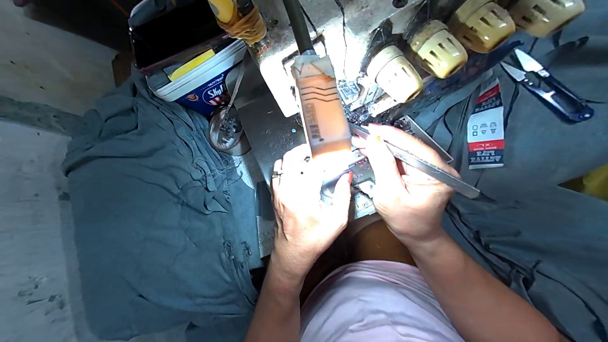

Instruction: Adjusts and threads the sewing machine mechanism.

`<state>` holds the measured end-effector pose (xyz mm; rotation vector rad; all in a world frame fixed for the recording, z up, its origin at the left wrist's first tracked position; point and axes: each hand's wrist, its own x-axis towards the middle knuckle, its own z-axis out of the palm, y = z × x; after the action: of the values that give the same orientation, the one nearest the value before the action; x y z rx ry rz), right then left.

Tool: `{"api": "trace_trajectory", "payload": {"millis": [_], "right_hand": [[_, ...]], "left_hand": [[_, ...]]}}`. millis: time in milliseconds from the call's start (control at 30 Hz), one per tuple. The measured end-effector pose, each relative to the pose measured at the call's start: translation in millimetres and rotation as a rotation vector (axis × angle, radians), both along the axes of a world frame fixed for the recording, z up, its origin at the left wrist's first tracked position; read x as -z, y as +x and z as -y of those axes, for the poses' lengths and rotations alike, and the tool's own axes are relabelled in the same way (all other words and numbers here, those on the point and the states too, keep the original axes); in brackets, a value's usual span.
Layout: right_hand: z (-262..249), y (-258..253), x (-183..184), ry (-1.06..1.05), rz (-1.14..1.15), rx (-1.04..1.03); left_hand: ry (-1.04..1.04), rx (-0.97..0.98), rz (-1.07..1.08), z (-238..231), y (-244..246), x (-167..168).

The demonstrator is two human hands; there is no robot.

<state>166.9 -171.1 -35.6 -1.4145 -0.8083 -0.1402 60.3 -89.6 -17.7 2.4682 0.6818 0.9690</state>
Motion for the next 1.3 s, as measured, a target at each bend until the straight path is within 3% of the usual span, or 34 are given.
{"api": "trace_trajectory", "payload": {"millis": [1300], "right_hand": [[-2.9, 0.1, 0.7, 0.026, 0.023, 0.025]], "left_hand": [[-0.041, 0.036, 0.064, -1.4, -1.8, -1.7]]}}
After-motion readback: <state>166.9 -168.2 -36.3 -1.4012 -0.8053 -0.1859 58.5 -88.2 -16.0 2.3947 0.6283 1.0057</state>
